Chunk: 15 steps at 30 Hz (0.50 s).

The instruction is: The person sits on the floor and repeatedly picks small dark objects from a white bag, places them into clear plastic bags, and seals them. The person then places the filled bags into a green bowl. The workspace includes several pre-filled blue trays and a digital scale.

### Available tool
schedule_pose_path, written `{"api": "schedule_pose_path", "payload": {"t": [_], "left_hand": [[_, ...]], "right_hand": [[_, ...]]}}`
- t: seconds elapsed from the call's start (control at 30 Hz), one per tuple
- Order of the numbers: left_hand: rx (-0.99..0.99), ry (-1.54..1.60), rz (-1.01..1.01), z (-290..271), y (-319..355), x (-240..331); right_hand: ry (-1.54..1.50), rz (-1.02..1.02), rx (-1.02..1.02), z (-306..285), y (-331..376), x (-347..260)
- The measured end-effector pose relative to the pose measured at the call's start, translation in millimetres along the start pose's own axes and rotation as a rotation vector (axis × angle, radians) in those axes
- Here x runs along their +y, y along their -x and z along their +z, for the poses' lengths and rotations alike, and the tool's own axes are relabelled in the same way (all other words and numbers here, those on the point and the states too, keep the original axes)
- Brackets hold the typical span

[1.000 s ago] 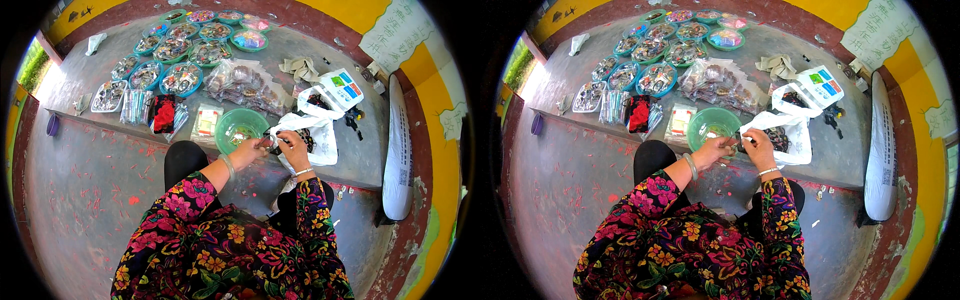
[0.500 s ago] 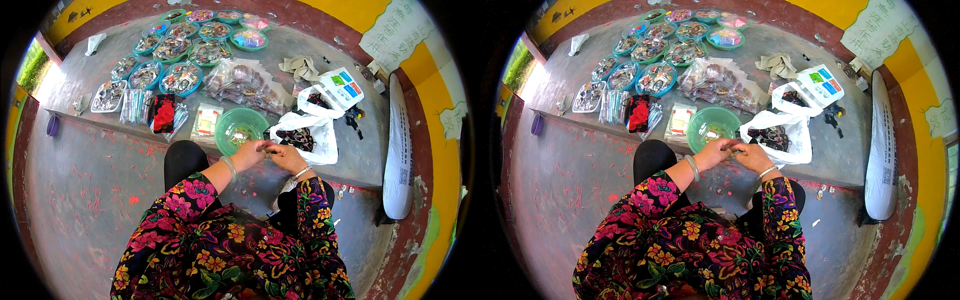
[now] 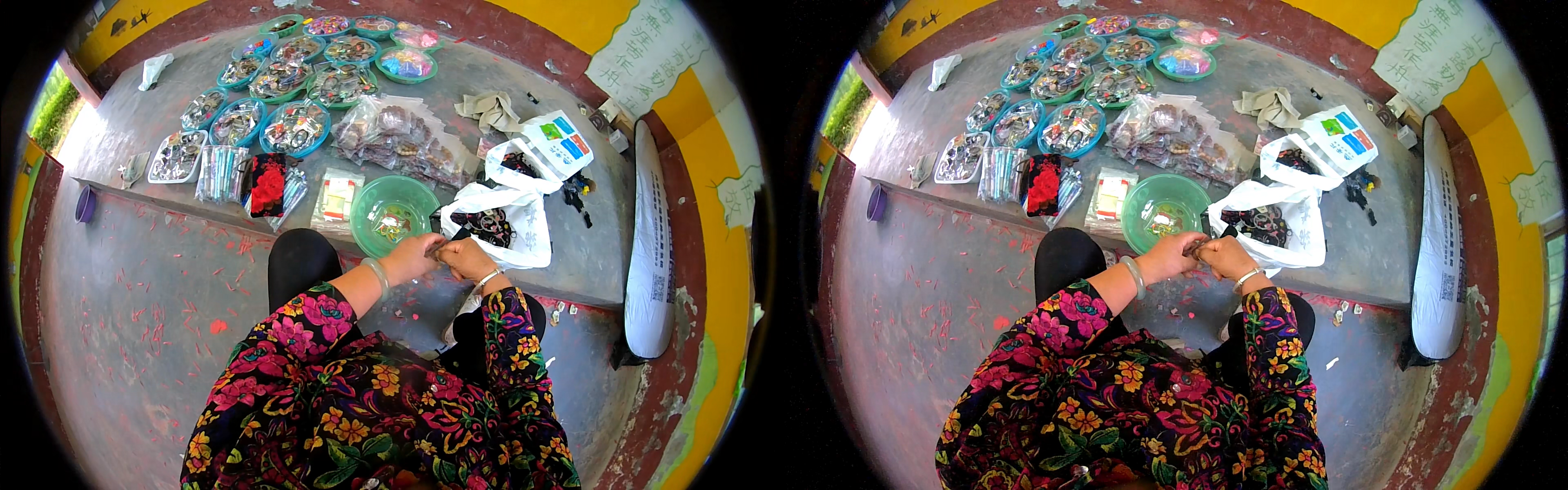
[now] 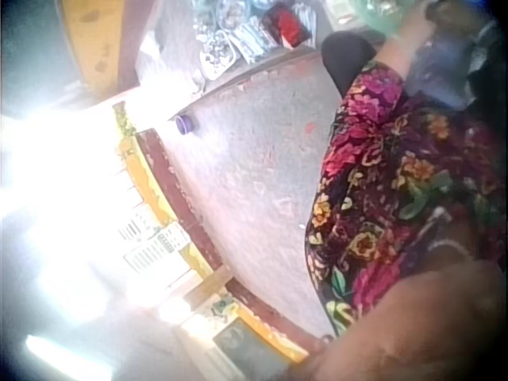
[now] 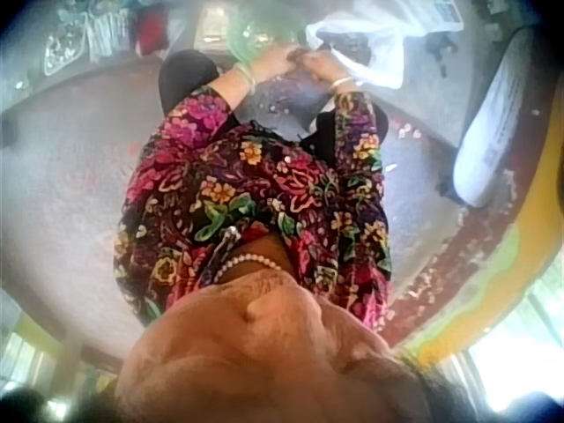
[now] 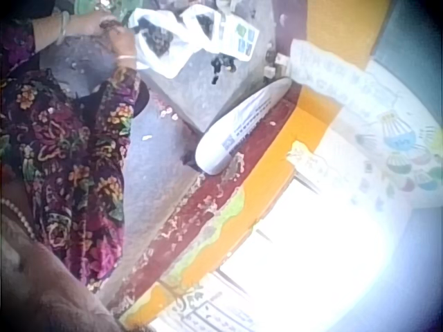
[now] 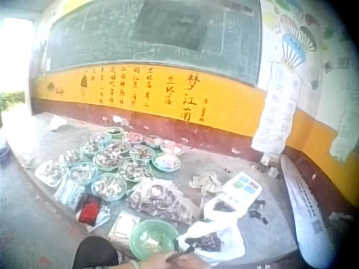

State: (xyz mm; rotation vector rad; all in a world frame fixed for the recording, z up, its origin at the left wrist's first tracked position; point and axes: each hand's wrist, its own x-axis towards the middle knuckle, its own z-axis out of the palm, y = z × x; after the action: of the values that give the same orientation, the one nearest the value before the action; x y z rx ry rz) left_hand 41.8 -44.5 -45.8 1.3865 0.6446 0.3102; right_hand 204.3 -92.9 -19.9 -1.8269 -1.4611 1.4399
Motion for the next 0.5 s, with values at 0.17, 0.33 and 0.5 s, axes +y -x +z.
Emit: {"api": "schedule_pose_path", "payload": {"t": [0.17, 0.33, 0.5], "left_hand": [[0.047, 0.08, -0.093, -6, -3, -8], [0.065, 0.121, -0.221, -13, -4, -5], [0.072, 0.132, -0.135, -15, -11, -17]], "right_hand": [[0.003, -0.04, 0.165, 2, -6, 9], [-0.096, -0.064, 0.279, -2, 0, 1], [-0.24, -0.109, 0.258, -1, -3, 5]]}}
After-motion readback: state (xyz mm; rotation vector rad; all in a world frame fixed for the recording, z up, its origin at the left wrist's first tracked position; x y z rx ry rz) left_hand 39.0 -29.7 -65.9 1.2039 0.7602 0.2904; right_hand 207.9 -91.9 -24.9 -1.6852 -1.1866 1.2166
